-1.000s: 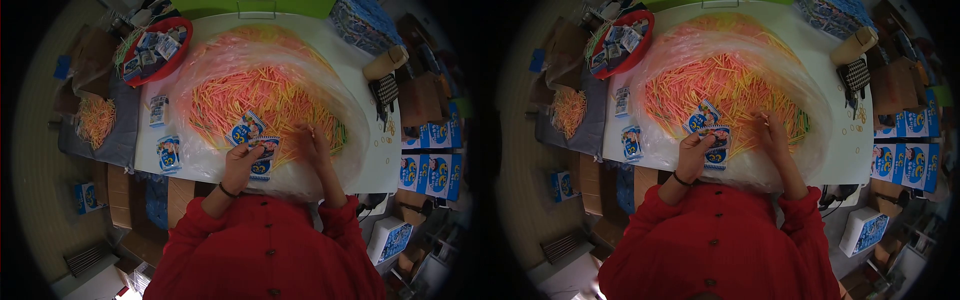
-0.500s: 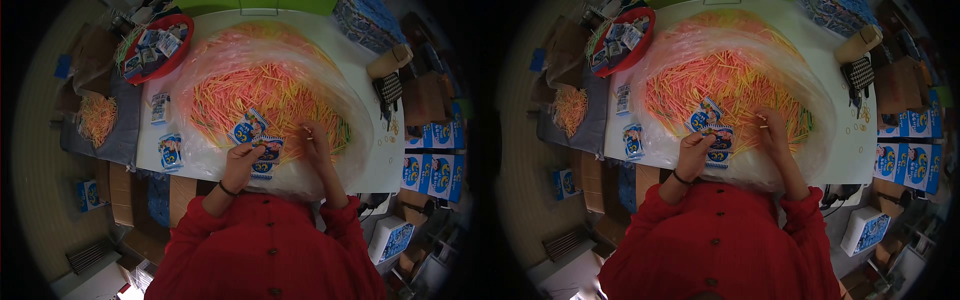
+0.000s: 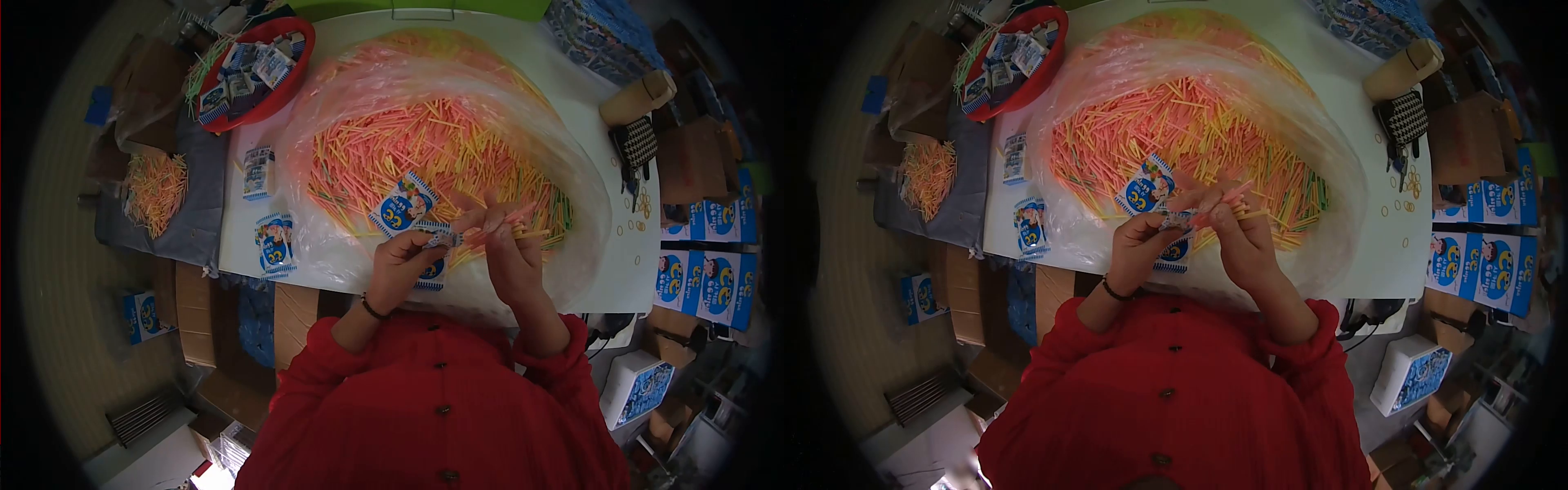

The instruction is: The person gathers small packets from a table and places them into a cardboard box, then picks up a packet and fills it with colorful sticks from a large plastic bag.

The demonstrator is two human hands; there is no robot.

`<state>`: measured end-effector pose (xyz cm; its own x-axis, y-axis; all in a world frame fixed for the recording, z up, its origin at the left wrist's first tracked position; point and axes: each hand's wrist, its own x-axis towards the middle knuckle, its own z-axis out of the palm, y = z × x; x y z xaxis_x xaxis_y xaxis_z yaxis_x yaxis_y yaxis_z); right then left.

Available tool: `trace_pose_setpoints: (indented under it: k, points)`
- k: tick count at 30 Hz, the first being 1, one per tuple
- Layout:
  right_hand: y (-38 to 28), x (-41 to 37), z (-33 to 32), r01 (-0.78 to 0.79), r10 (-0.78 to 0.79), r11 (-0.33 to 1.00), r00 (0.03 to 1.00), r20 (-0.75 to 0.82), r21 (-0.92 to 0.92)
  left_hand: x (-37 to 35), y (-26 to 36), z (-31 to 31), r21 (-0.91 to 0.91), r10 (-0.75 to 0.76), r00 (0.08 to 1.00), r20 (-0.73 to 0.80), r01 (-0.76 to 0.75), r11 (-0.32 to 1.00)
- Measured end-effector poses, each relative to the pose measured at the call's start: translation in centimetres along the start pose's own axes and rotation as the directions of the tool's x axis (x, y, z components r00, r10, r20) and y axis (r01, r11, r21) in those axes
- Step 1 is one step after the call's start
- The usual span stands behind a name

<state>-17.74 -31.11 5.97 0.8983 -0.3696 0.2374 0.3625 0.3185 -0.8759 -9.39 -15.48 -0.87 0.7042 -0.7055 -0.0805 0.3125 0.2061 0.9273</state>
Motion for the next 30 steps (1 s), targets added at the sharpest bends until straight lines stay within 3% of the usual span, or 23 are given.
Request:
trace_pose_setpoints:
  k: [2,4,7,9,11,13,14,16,19,20,22,25,26,27,28,30]
  points:
    - [0.6,0.3,-0.3,0.007,-0.007,1.0,0.999,0.038,-0.005,-0.2,0.0,-0.3,0.05,-0.012,0.996,0.084,0.007,0.999]
    - [0.9,0.7,-1.1,0.073,-0.01,0.954,0.977,0.213,-0.292,-0.4,0.0,-0.2,0.022,-0.009,0.996,0.091,0.008,1.0]
    - [1.4,0.3,-1.4,-0.043,0.122,0.937,0.97,0.209,-0.348,-0.6,0.2,0.6,-0.085,0.013,0.997,0.078,-0.006,0.996]
    - [2.1,-0.1,-2.1,-0.04,0.146,0.912,0.962,0.231,-0.409,-0.6,0.8,0.9,-0.161,0.033,0.998,0.054,-0.024,0.987]
    - [2.4,-0.6,-2.3,-0.034,0.17,0.883,0.953,0.251,-0.468,-0.5,1.4,1.2,-0.17,-0.097,0.992,0.075,0.109,0.979]
    - [2.2,-0.7,-1.6,0.059,0.18,0.651,0.957,0.229,-0.756,-0.4,0.9,0.9,-0.089,-0.102,0.992,0.079,0.109,0.99]
    - [2.2,-0.6,-1.5,0.059,0.178,0.65,0.958,0.227,-0.758,-0.3,0.5,0.7,-0.009,-0.107,0.991,0.079,0.108,0.994]
    - [2.0,-0.2,-1.3,0.135,0.22,0.404,0.946,0.239,-0.905,0.4,-0.6,0.2,0.047,-0.078,0.991,0.112,0.073,0.996]
    - [0.4,1.1,-0.9,0.183,0.124,0.308,0.965,0.23,-0.934,1.4,-0.5,0.4,0.049,-0.037,0.989,0.142,0.03,0.998]
    - [0.3,1.5,-1.1,0.186,0.121,0.306,0.965,0.232,-0.934,1.9,-0.1,0.6,-0.004,-0.021,0.99,0.141,0.021,1.0]
    - [-0.2,2.1,-1.9,0.059,0.031,0.635,0.994,0.101,-0.771,3.1,1.2,1.3,-0.013,0.07,0.986,0.148,-0.069,0.998]
    - [-0.5,2.5,-3.0,-0.06,0.113,0.749,0.993,0.038,-0.66,4.9,1.4,0.8,0.026,0.193,0.965,0.176,-0.201,0.979]
    - [-0.2,2.5,-3.4,-0.054,0.109,0.749,0.993,0.042,-0.661,5.2,1.1,0.5,0.07,0.219,0.954,0.202,-0.238,0.969]
    - [0.3,2.4,-3.7,-0.003,0.041,0.657,0.999,0.032,-0.754,5.2,0.8,0.4,0.071,0.222,0.953,0.204,-0.241,0.968]
    - [0.6,2.4,-4.0,0.041,-0.03,0.549,0.999,0.03,-0.835,5.1,0.4,0.5,-0.003,0.18,0.967,0.178,-0.182,0.983]
    - [1.1,2.2,-3.8,0.08,-0.099,0.519,0.995,0.034,-0.851,5.1,0.2,0.9,-0.077,0.135,0.979,0.151,-0.125,0.989]
